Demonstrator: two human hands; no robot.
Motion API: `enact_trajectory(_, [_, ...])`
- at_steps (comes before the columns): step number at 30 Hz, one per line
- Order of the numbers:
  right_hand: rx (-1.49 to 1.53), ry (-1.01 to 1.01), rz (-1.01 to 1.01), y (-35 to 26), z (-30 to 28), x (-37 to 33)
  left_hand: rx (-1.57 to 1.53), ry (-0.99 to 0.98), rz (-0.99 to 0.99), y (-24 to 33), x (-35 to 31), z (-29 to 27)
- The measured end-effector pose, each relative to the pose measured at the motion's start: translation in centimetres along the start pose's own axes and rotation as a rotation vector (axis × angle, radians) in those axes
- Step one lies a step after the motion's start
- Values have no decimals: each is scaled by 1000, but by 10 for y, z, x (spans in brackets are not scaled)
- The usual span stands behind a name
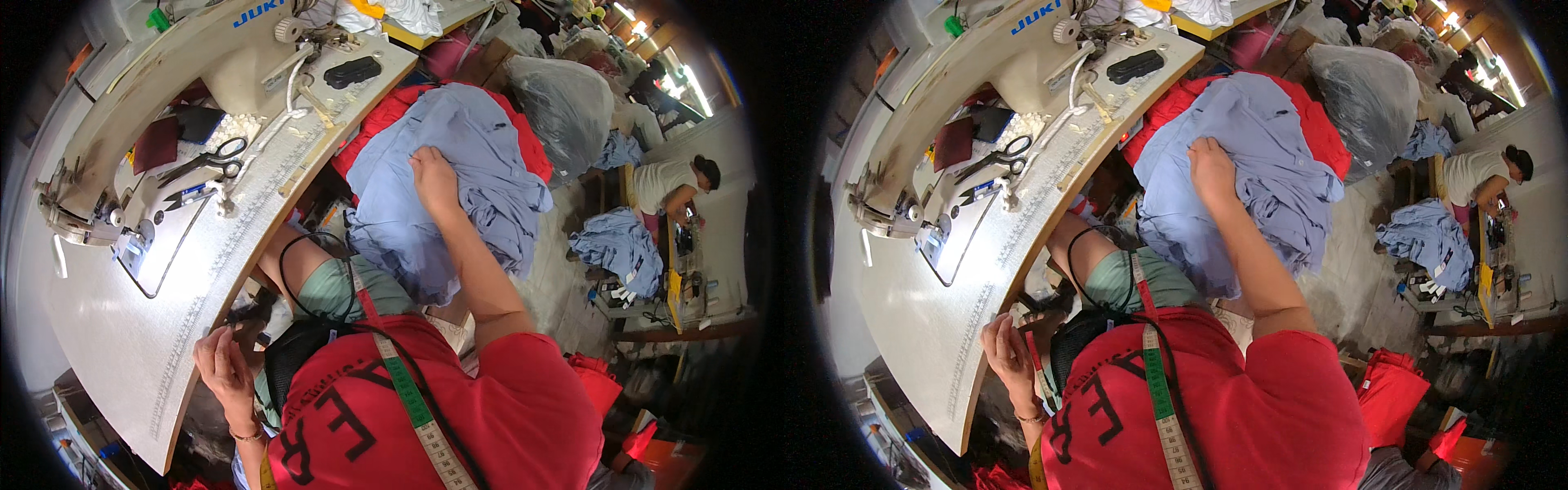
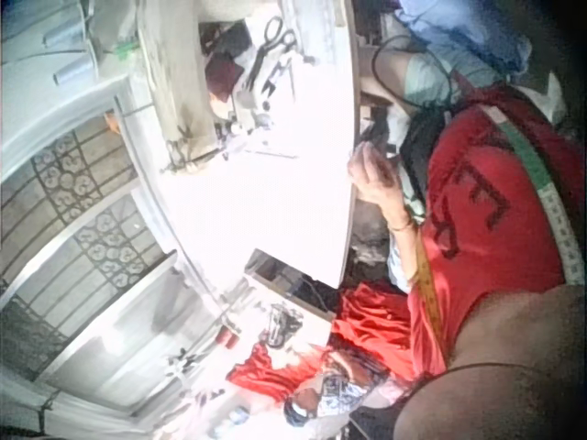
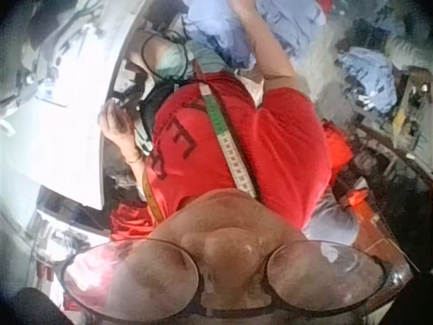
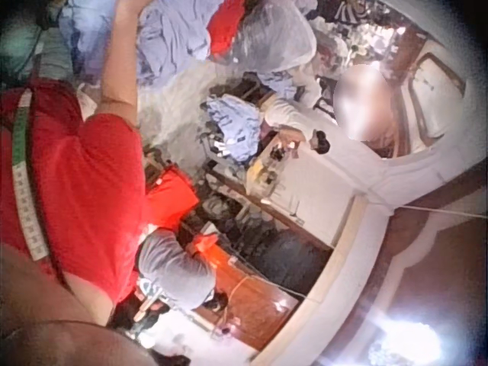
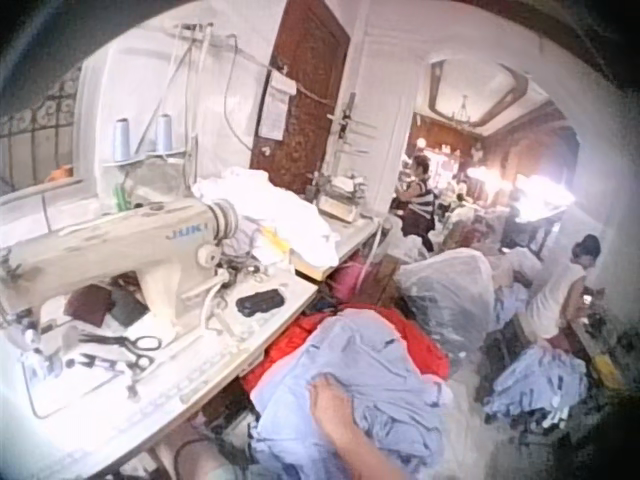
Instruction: The person picks up a light-colored button-down shirt, positions the collar area under the needle of an industrial sewing machine, and sews a section of the garment using a trimmer tool to cut threads.
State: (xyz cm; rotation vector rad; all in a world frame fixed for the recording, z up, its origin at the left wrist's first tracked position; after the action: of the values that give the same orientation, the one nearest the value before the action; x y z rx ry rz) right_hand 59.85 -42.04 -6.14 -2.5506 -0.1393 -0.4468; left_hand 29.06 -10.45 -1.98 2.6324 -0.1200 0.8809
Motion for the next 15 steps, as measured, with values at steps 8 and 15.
enact_trajectory(8, [-112, 445, -34, 120, -214, 111, 111, -4, -69, -25, -24, -16])
enact_trajectory(15, [-654, 344, 296, 225, -240, 173, 137, -5, -13, -12, -1, -14])
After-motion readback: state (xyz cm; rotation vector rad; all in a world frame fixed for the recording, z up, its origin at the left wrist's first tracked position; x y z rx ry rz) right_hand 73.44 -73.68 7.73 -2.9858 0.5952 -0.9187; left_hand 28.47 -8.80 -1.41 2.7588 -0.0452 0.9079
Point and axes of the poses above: each hand's wrist, its own x-axis towards the middle knuckle, its own z-axis out of the palm, y = z × x, the point moved 8 cm from there along x, towards the middle knuckle, and after that the axes turned 11 degrees about z, right-handed, at the moved point
